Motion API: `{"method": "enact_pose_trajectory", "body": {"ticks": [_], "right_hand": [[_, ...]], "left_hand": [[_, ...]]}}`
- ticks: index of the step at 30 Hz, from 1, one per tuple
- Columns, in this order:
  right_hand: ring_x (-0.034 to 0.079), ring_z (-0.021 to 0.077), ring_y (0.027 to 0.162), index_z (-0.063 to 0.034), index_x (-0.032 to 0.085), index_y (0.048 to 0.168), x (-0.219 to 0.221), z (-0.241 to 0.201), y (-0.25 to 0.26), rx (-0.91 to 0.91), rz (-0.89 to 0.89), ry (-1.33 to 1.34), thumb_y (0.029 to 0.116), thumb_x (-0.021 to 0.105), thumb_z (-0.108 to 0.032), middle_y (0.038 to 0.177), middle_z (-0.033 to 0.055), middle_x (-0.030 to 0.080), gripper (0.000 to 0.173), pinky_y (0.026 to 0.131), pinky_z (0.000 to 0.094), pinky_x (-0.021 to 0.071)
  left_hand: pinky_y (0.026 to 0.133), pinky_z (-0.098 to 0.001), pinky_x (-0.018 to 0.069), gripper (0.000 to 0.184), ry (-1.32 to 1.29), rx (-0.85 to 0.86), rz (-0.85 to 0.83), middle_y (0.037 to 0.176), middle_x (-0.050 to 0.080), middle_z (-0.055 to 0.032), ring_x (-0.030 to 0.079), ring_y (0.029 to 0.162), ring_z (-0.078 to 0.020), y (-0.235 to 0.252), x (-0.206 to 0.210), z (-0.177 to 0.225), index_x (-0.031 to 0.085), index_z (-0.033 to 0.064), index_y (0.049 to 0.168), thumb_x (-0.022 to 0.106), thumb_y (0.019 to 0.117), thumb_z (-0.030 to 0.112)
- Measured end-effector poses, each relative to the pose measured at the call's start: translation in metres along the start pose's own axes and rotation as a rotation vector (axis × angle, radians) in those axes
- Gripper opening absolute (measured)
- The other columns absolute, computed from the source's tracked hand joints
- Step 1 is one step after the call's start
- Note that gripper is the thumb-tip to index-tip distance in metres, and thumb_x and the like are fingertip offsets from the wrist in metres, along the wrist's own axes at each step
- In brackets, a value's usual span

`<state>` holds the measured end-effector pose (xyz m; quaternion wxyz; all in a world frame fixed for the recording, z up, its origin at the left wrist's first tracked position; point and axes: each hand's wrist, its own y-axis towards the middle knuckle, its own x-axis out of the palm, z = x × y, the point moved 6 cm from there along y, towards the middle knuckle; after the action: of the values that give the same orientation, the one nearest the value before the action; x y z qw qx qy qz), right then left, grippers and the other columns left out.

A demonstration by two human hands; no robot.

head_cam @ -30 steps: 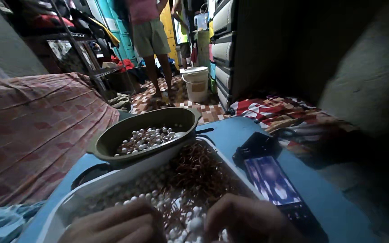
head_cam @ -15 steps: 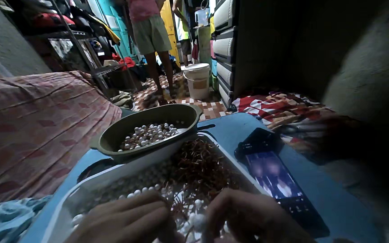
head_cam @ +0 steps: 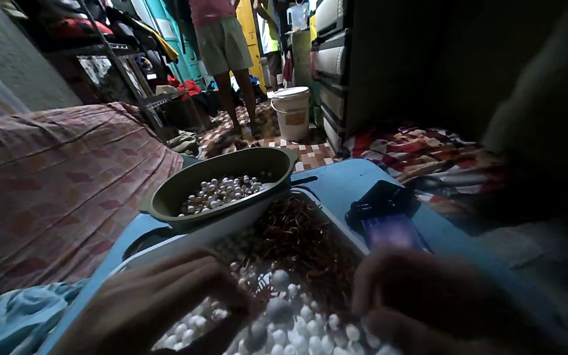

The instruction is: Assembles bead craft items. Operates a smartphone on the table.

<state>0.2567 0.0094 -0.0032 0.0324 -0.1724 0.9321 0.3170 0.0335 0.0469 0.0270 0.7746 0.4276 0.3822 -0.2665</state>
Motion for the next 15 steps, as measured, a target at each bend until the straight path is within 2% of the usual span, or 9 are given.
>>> {"method": "enact_pose_trajectory", "body": {"ticks": [4, 5, 7, 9, 10, 11, 12, 13, 15], "right_hand": [[0.048, -0.0165, 0.064, -0.015, 0.071, 0.11, -0.051, -0.01, 0.0, -0.09, 0.034, -0.34, 0.1039, 0.055, -0.031, 0.081, -0.0157, 0.065, 0.023, 0.058, 0.0018, 0.041], [0.047, -0.0155, 0.062, -0.017, 0.072, 0.112, -0.064, -0.007, 0.002, -0.085, 0.017, -0.406, 0.1023, 0.056, -0.034, 0.076, -0.0167, 0.061, 0.025, 0.055, 0.0023, 0.0406], [0.051, -0.0125, 0.063, -0.0175, 0.073, 0.115, -0.091, 0.01, 0.001, -0.073, -0.087, -0.566, 0.0989, 0.056, -0.029, 0.078, -0.016, 0.064, 0.026, 0.056, 0.0048, 0.0445], [0.051, -0.0101, 0.058, -0.0207, 0.076, 0.117, -0.112, 0.032, -0.007, -0.016, -0.156, -0.807, 0.0933, 0.055, -0.02, 0.073, -0.0165, 0.063, 0.031, 0.052, 0.0087, 0.0447], [0.048, -0.006, 0.054, -0.0218, 0.076, 0.118, -0.118, 0.041, -0.014, 0.034, -0.188, -0.941, 0.0891, 0.056, -0.015, 0.069, -0.0143, 0.06, 0.036, 0.049, 0.0143, 0.0431], [0.05, 0.0017, 0.053, -0.0219, 0.076, 0.121, -0.123, 0.049, -0.02, 0.105, -0.223, -1.041, 0.0872, 0.058, -0.01, 0.067, -0.0091, 0.06, 0.04, 0.049, 0.0237, 0.0454], [0.054, 0.0095, 0.055, -0.0218, 0.075, 0.124, -0.127, 0.056, -0.027, 0.187, -0.244, -1.088, 0.0875, 0.062, -0.006, 0.069, -0.0035, 0.063, 0.042, 0.052, 0.0335, 0.0484], [0.057, 0.0131, 0.057, -0.0235, 0.075, 0.126, -0.131, 0.062, -0.033, 0.232, -0.249, -1.113, 0.0875, 0.063, -0.005, 0.071, -0.0014, 0.064, 0.044, 0.054, 0.0381, 0.0506], [0.059, 0.0133, 0.059, -0.0256, 0.075, 0.123, -0.136, 0.07, -0.042, 0.234, -0.229, -1.116, 0.0872, 0.063, -0.009, 0.074, -0.002, 0.066, 0.042, 0.055, 0.0389, 0.052]], "left_hand": [[0.088, -0.025, 0.0522, 0.027, -0.001, -0.062, -0.003, 0.092, 0.072, -0.0146, 0.066, 0.095, -0.0087, -0.011, -0.014, -0.003, 0.069, -0.004, 0.095, 0.066, 0.0985, 0.022], [0.088, -0.0247, 0.0525, 0.026, 0.026, -0.092, -0.004, 0.093, 0.072, -0.0139, 0.066, 0.094, -0.008, -0.012, -0.017, -0.005, 0.069, -0.0037, 0.097, 0.067, 0.0983, 0.023], [0.083, -0.024, 0.0536, 0.025, 0.106, -0.158, 0.011, 0.094, 0.071, -0.0072, 0.065, 0.091, -0.005, -0.012, -0.022, -0.012, 0.071, 0.0036, 0.1, 0.067, 0.0985, 0.028], [0.073, -0.0202, 0.0536, 0.023, 0.177, -0.18, 0.07, 0.09, 0.07, 0.0029, 0.064, 0.082, 0.0002, -0.01, -0.027, -0.03, 0.072, 0.013, 0.098, 0.066, 0.0969, 0.036], [0.069, -0.0151, 0.0528, 0.021, 0.194, -0.184, 0.084, 0.088, 0.067, 0.0109, 0.062, 0.079, 0.0054, -0.008, -0.03, -0.042, 0.07, 0.0199, 0.097, 0.065, 0.097, 0.04], [0.067, -0.0136, 0.0535, 0.018, 0.172, -0.192, 0.092, 0.087, 0.067, 0.0145, 0.062, 0.077, 0.0068, -0.004, -0.033, -0.056, 0.071, 0.0223, 0.097, 0.066, 0.096, 0.04], [0.067, -0.0152, 0.0542, 0.016, 0.131, -0.194, 0.1, 0.088, 0.07, 0.0133, 0.064, 0.076, 0.0049, 0.002, -0.037, -0.067, 0.074, 0.0187, 0.099, 0.068, 0.0934, 0.033], [0.068, -0.0161, 0.0551, 0.015, 0.111, -0.183, 0.077, 0.089, 0.07, 0.0112, 0.064, 0.077, 0.0035, 0.009, -0.039, -0.078, 0.073, 0.015, 0.101, 0.068, 0.0927, 0.026], [0.067, -0.0179, 0.0542, 0.01, 0.08, -0.175, 0.036, 0.087, 0.07, 0.003, 0.064, 0.074, 0.0002, 0.024, -0.042, -0.093, 0.07, 0.0033, 0.098, 0.066, 0.092, 0.01]]}}
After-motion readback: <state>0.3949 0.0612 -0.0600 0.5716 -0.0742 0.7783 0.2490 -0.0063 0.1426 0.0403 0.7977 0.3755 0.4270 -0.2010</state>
